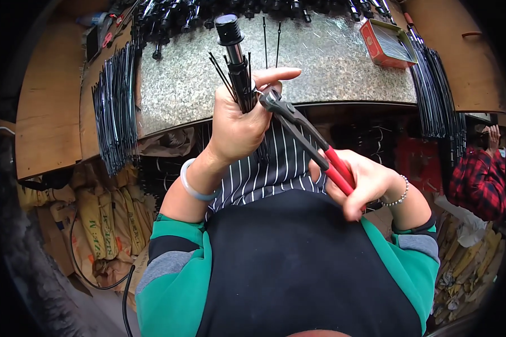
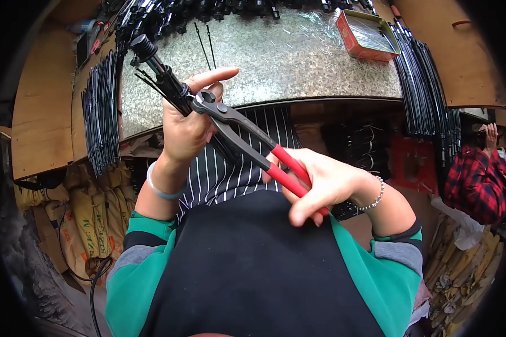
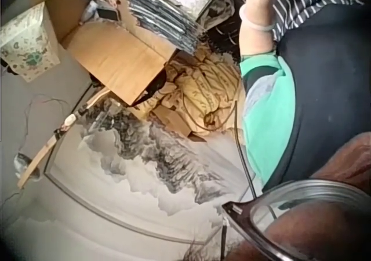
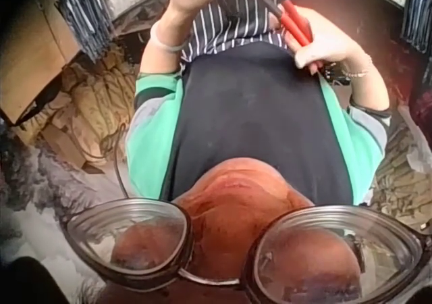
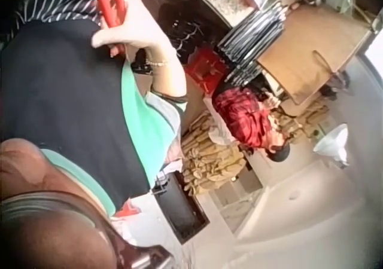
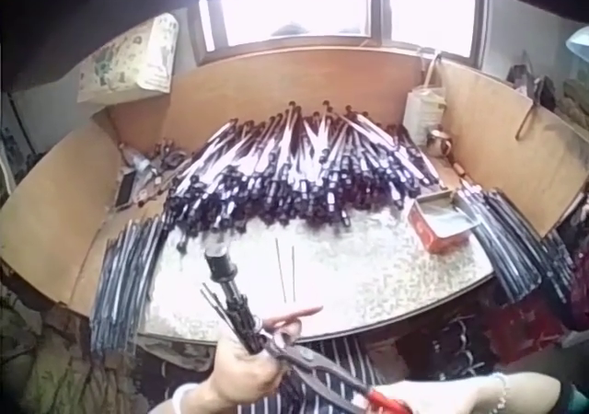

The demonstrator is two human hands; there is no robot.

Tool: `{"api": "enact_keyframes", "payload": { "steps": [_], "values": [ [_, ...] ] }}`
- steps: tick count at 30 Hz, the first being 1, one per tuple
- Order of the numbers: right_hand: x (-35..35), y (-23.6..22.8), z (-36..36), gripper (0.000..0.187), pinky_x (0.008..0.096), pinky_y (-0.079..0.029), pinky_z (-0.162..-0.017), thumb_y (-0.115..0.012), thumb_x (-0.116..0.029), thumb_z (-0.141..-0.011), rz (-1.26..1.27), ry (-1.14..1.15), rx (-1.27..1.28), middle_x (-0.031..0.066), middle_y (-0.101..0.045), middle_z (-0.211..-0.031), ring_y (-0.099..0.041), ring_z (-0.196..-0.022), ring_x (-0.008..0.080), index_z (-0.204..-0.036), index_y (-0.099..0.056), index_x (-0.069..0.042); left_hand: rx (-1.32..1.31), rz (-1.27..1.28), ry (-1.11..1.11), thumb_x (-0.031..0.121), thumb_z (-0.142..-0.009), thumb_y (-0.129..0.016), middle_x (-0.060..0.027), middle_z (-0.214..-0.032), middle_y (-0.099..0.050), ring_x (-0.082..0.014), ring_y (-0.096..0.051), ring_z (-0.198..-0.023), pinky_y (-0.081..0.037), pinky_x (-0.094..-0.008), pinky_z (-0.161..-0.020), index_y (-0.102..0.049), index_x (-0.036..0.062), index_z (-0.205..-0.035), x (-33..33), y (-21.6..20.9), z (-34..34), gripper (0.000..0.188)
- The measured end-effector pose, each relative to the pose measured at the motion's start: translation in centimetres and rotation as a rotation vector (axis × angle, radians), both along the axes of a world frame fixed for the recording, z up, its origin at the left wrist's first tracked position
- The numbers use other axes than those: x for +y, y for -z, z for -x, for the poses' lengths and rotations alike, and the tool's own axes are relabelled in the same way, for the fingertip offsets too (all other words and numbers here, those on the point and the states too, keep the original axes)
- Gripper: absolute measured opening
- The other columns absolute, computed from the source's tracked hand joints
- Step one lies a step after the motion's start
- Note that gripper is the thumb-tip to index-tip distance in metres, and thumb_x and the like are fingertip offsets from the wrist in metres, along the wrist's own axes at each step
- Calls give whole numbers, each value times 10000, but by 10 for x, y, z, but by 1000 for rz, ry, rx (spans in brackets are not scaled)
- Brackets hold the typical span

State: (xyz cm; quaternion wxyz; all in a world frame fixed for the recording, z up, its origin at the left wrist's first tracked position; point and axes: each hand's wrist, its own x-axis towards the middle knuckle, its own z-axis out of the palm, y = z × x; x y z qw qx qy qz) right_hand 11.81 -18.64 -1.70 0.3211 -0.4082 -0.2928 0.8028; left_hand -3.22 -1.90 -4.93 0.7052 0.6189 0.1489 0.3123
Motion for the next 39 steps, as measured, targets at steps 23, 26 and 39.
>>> {"api": "enact_keyframes", "payload": {
  "steps": [23, 26, 39],
  "values": [
    [5, 12, 8, 553, 288, -464, -668, -698, -94, -713, -548, 227, -909, 102, -566, -800, -569, -699, 169, -1177, -428, 37, 38, -19, 36, 27, -865, -487, 41, -668, -530, -18, -443, -593, -361, -175, -537, -633, -6, -1018, -3, 7, -1, 214],
    [4, 19, 6, 572, 320, -454, -739, -628, -52, -747, -744, 227, -1067, 143, -548, -919, -564, -785, 229, -1258, -385, 28, 36, 25, 21, 31, -870, -485, 70, -627, -452, -10, -400, -557, -320, -178, -501, -630, -8, -1023, -5, 8, -2, 215],
    [7, 16, -11, 152, 354, -426, -513, -543, -158, -868, -546, 189, -1168, 153, -521, -639, -544, -555, 322, -830, -493, -20, 119, -304, 86, 32, -883, -465, 61, -579, -452, 19, -361, -447, -238, -150, -397, -559, -76, -1097, 9, 12, -3, 257]
  ]
}}
